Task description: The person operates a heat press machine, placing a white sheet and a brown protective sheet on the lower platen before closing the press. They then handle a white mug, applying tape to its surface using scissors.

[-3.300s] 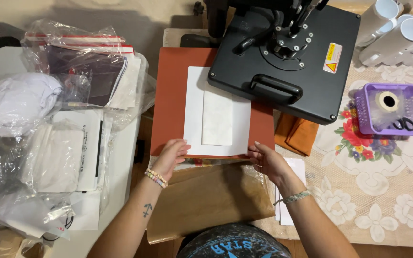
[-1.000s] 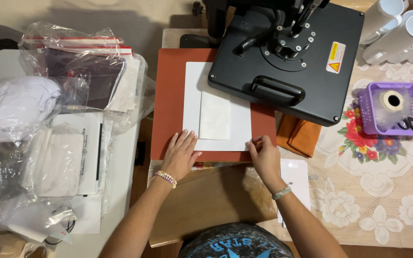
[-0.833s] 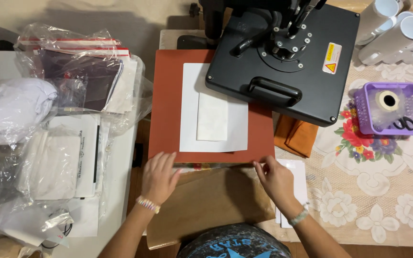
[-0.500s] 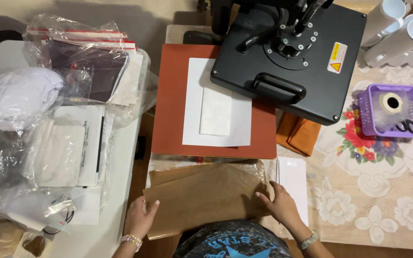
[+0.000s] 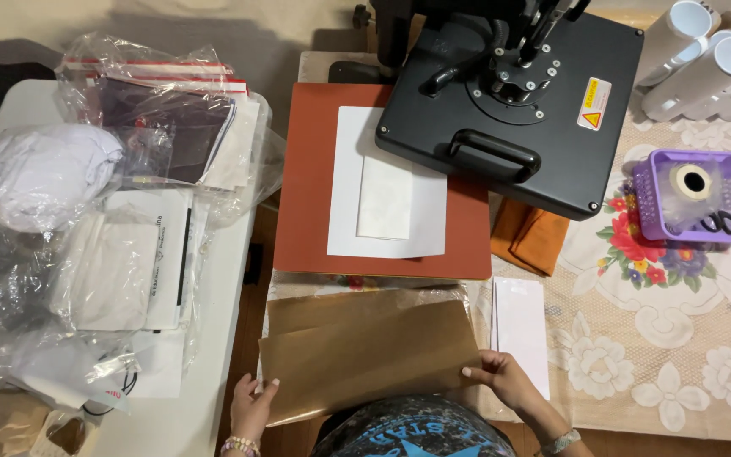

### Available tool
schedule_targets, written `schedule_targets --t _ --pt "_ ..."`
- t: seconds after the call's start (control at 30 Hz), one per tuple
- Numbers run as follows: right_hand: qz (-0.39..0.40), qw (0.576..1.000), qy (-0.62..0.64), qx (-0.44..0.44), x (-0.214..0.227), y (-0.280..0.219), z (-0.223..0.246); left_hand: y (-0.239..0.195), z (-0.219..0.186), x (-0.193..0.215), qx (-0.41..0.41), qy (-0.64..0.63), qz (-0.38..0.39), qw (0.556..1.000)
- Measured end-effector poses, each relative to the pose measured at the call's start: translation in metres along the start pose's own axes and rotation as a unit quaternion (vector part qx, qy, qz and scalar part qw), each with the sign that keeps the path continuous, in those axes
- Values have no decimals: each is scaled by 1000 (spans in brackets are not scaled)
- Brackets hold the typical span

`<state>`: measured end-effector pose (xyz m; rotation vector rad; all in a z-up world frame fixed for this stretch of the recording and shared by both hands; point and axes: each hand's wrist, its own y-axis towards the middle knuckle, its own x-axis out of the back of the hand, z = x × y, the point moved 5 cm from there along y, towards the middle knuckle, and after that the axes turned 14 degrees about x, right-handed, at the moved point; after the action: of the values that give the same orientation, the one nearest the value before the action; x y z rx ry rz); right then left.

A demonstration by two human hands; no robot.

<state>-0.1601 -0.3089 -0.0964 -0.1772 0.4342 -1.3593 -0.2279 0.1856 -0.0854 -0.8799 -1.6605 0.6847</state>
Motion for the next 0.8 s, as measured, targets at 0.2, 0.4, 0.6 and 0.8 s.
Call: schedule_targets --t 0.2,0.4,0.6,0.8 --pt "117 984 -107 84 -25 -20 39 -14 -7 -1 66 -156 126 977" --pt "216 931 -171 241 -90 -38 147 10 5 -2 -21 22 69 997" --pt "271 895 -205 291 -122 -40 194 6 7 7 38 -79 27 996" --pt "203 922 -163 286 -112 -28 203 -25 -16 26 -9 40 87 995"
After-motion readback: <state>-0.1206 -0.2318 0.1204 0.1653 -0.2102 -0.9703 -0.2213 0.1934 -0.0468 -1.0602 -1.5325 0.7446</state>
